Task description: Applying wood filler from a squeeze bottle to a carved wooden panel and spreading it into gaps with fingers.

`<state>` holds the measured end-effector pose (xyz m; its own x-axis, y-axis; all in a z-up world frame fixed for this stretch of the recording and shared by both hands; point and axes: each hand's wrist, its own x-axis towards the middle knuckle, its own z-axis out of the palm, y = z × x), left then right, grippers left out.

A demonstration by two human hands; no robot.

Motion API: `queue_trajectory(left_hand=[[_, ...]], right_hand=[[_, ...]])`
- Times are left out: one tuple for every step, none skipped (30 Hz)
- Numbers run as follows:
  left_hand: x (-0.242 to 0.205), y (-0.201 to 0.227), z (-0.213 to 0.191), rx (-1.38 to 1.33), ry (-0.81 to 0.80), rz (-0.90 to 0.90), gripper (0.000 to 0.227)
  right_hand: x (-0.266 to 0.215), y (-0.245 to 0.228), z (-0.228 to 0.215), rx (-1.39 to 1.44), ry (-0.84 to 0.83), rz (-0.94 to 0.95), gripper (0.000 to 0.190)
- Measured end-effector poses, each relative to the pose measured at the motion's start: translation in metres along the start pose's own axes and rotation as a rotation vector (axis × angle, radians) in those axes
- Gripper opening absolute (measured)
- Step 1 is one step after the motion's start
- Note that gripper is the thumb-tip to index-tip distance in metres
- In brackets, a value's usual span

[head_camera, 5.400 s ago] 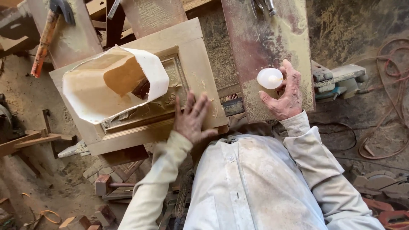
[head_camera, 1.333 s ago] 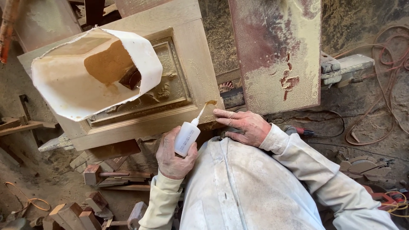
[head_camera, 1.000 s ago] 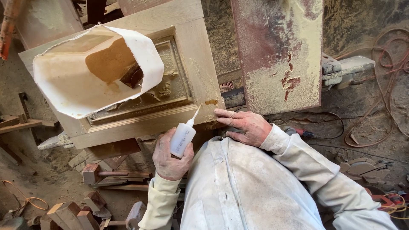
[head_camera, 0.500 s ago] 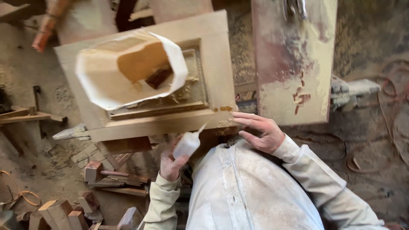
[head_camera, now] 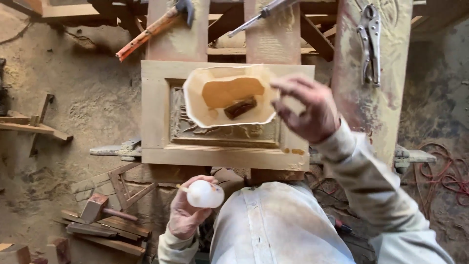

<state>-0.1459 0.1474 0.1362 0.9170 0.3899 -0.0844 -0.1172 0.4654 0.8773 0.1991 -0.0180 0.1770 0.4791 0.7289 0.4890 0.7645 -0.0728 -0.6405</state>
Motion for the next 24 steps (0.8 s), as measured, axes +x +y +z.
queue_trajectory(left_hand=[[-0.005,0.008,-0.016,-0.009,-0.004,-0.001,0.053],[-0.009,0.016,-0.032,0.035,0.05,0.031,0.054],[-0.013,0.025,-0.048,0.079,0.11,0.071,0.055],[-0.016,0.031,-0.068,0.068,0.111,0.077,0.055],[-0.02,0.037,-0.089,0.097,0.164,0.056,0.06],[-0.024,0.043,-0.109,0.126,0.218,0.035,0.064],[-0.023,0.047,-0.127,0.116,0.22,0.04,0.064],[-0.022,0.051,-0.143,0.091,0.216,0.043,0.066],[-0.021,0.054,-0.16,0.066,0.206,0.039,0.069],[-0.014,0.06,-0.167,0.056,0.202,0.037,0.069],[-0.008,0.067,-0.174,0.042,0.152,0.057,0.057],[-0.002,0.072,-0.18,0.027,0.102,0.077,0.047],[0.001,0.077,-0.187,0.019,0.091,0.07,0.047],[0.003,0.082,-0.194,0.031,0.077,0.021,0.047],[0.005,0.086,-0.199,0.043,0.068,-0.024,0.046],[0.008,0.091,-0.206,0.036,0.061,-0.028,0.046],[0.009,0.095,-0.211,0.084,0.044,-0.055,0.054],[0.01,0.099,-0.217,0.131,0.027,-0.081,0.062],[0.009,0.1,-0.223,0.128,0.044,-0.084,0.062],[0.009,0.099,-0.228,0.144,0.047,-0.071,0.062],[0.004,0.099,-0.234,0.165,0.053,-0.066,0.062],[0.004,0.102,-0.237,0.166,0.073,-0.077,0.062],[0.001,0.103,-0.24,0.157,0.103,-0.068,0.062],[-0.001,0.103,-0.242,0.148,0.133,-0.059,0.062]], right_hand=[[0.012,-0.005,0.004,-0.009,-0.004,0.002,0.032],[0.025,-0.01,0.008,0.032,-0.027,0.066,0.028],[0.042,-0.016,0.012,0.075,-0.055,0.122,0.024],[0.042,-0.013,0.03,0.067,-0.062,0.117,0.024],[0.043,-0.01,0.049,0.059,-0.151,0.122,0.02],[0.044,-0.007,0.068,0.051,-0.24,0.127,0.017],[0.055,-0.005,0.089,0.044,-0.247,0.122,0.017],[0.065,-0.003,0.109,-0.126,-0.516,0.248,0.019],[0.071,-0.001,0.127,-0.302,-0.779,0.384,0.022],[0.085,-0.002,0.145,-0.31,-0.782,0.39,0.022],[0.097,-0.003,0.162,-0.4,-0.966,0.526,0.024],[0.109,-0.004,0.179,-0.49,-1.148,0.666,0.026],[0.107,0.009,0.199,-0.496,-1.145,0.682,0.026],[0.106,0.022,0.219,-0.615,-1.201,0.692,0.024],[0.105,0.037,0.238,-0.735,-1.259,0.693,0.026],[0.06,0.077,0.252,-0.741,-1.259,0.703,0.026],[0.033,0.115,0.274,-1.165,-1.479,0.69,0.024],[0.032,0.15,0.322,-1.607,-1.671,0.646,0.027],[0.038,0.138,0.294,-1.608,-1.681,0.625,0.027],[0.052,0.122,0.291,-1.516,-1.605,0.624,0.026],[0.056,0.1,0.293,-1.413,-1.537,0.623,0.026],[0.064,0.09,0.281,-1.309,-1.469,0.622,0.026],[0.068,0.079,0.268,-1.202,-1.407,0.622,0.027],[0.073,0.069,0.255,-1.094,-1.345,0.624,0.027]])
